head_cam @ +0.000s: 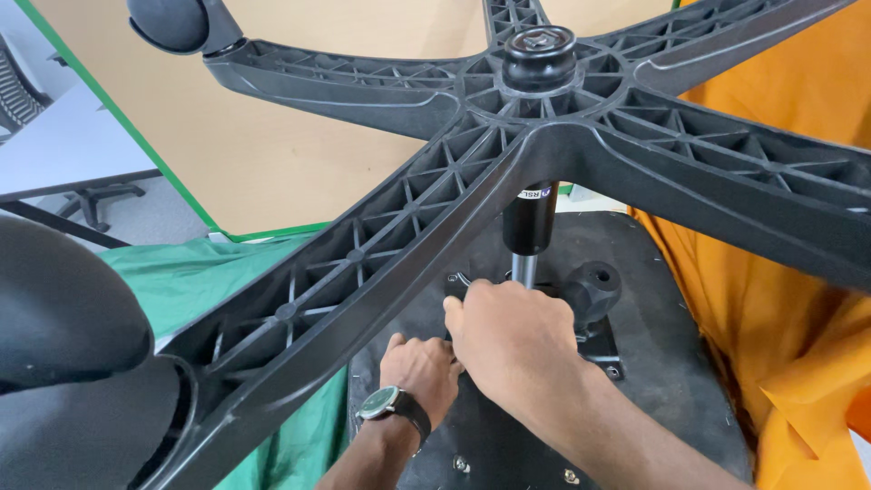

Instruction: The person uses a wrench to tighten a bolt on the underside of an office chair base, securing the central gas lift cylinder to the base. The person holds the base steady with one hand while turning the wrench with the other.

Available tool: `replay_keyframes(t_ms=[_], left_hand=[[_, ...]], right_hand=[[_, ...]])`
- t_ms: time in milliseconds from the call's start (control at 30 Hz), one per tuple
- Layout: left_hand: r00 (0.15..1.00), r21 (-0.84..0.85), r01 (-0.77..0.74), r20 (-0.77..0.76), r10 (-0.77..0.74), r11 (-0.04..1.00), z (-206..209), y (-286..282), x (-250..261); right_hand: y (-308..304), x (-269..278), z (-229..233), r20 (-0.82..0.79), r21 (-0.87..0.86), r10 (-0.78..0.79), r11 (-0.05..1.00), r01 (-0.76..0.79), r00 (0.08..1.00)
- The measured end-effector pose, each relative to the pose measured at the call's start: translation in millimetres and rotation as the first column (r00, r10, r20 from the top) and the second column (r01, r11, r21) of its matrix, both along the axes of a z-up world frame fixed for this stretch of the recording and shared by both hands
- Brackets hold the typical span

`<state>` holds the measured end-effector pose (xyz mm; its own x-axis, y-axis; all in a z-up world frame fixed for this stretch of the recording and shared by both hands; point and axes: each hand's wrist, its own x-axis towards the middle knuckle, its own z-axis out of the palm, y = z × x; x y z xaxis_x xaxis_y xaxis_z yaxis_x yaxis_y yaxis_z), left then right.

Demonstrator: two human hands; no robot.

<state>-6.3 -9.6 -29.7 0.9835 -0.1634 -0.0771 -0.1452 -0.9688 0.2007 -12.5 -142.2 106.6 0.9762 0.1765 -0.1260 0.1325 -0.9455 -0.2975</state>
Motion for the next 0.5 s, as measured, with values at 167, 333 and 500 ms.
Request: replay_keyframes(t_ms=[167, 333, 500], left_hand=[[0.996, -0.089, -0.08, 0.029, 0.083, 0.993, -2, 4, -8], [0.994, -0.129, -0.103, -0.061, 0.096, 0.986, 9, 7, -9], [0.98, -0.101, -0.086, -0.187, 0.066, 0.991, 23, 12, -3]], right_hand=[[-4, -10, -8, 0.065, 0.142, 0.209, 0.966, -0.217, 0.976], [-20, -12, -5, 0.205, 0.287, 0.389, 0.853, -0.435, 0.898], [-24, -8, -6, 0.265, 0.289, 0.463, 0.799, -0.527, 0.846]])
